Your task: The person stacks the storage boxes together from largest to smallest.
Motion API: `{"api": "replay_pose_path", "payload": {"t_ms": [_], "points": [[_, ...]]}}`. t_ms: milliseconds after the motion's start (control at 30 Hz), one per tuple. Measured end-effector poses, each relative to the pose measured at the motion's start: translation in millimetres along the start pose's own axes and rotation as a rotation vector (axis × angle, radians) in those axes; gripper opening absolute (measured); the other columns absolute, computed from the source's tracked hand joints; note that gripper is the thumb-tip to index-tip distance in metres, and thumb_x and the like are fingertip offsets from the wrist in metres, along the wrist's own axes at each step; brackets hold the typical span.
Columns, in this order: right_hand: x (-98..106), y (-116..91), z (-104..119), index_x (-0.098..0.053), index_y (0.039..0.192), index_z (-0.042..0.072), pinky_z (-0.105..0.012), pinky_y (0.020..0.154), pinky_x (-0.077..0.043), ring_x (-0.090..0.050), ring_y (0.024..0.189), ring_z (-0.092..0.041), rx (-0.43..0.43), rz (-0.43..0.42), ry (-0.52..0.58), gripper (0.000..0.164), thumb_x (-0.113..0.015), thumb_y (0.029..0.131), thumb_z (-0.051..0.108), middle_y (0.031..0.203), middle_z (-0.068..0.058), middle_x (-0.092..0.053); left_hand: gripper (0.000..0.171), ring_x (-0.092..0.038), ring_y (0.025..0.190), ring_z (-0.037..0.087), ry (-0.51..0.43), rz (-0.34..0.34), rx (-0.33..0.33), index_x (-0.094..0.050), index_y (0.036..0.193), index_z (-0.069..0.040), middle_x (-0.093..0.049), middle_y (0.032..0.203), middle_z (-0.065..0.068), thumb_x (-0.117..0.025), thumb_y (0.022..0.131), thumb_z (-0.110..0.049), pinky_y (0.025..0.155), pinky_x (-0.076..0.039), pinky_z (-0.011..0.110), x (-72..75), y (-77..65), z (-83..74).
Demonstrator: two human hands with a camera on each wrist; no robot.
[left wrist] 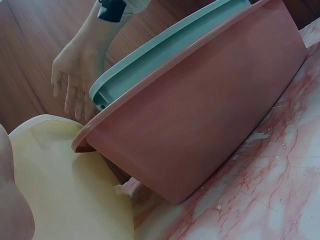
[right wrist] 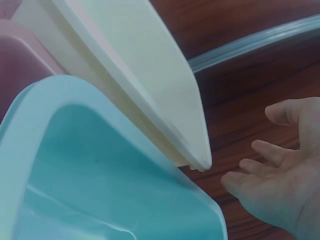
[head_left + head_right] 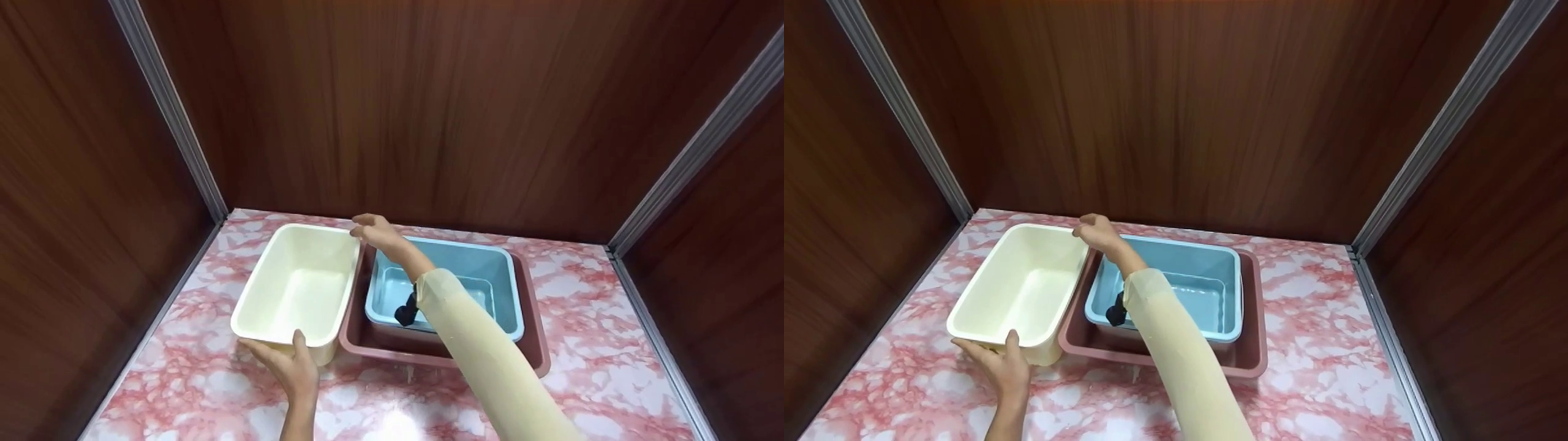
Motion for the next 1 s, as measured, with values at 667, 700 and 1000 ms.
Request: {"api": "replay_pose_path", "payload": {"t_ms": [667, 700, 1000], "points": [[-21, 18, -16, -0.039, 0.142, 0.001, -0.043, 0.105, -0.034, -0.039, 0.130, -0.029, -0.056, 0.000, 0.005, 0.062, -0.062, 0.088, 0.020, 0.144, -0.015, -0.039, 0.100, 0.011, 0.143, 0.015, 0.016, 0.003, -0.060, 0.017, 0.149, 0.003, 0.014, 0.157, 0.023, -0.060, 0.086, 0.006, 0.112, 0.004, 0.025, 0.7, -2.0, 5.6], [-20, 18, -16, -0.038, 0.142, 0.001, -0.043, 0.106, -0.033, -0.038, 0.131, -0.029, -0.058, 0.002, 0.009, 0.062, -0.061, 0.088, 0.020, 0.144, -0.015, -0.039, 0.100, 0.010, 0.143, 0.016, 0.018, -0.003, -0.069, 0.017, 0.149, 0.003, 0.013, 0.157, 0.023, -0.060, 0.085, 0.006, 0.113, 0.003, 0.025, 0.4, -2.2, 5.8], [-21, 19, -14, -0.041, 0.141, 0.005, -0.045, 0.105, -0.033, -0.038, 0.130, -0.029, -0.083, 0.001, 0.027, 0.059, -0.063, 0.089, 0.023, 0.143, -0.014, -0.039, 0.098, 0.004, 0.145, 0.023, 0.038, -0.039, -0.117, 0.012, 0.149, 0.006, 0.007, 0.157, 0.026, -0.060, 0.083, 0.009, 0.114, -0.001, 0.026, -1.9, -0.1, 6.2]]}}
Point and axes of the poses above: each hand's wrist, its own y-axis towards the middle knuckle, its own x-axis out of the back of the hand, z = x × y, the point moved 1 cm from there along y, towards the middle knuckle
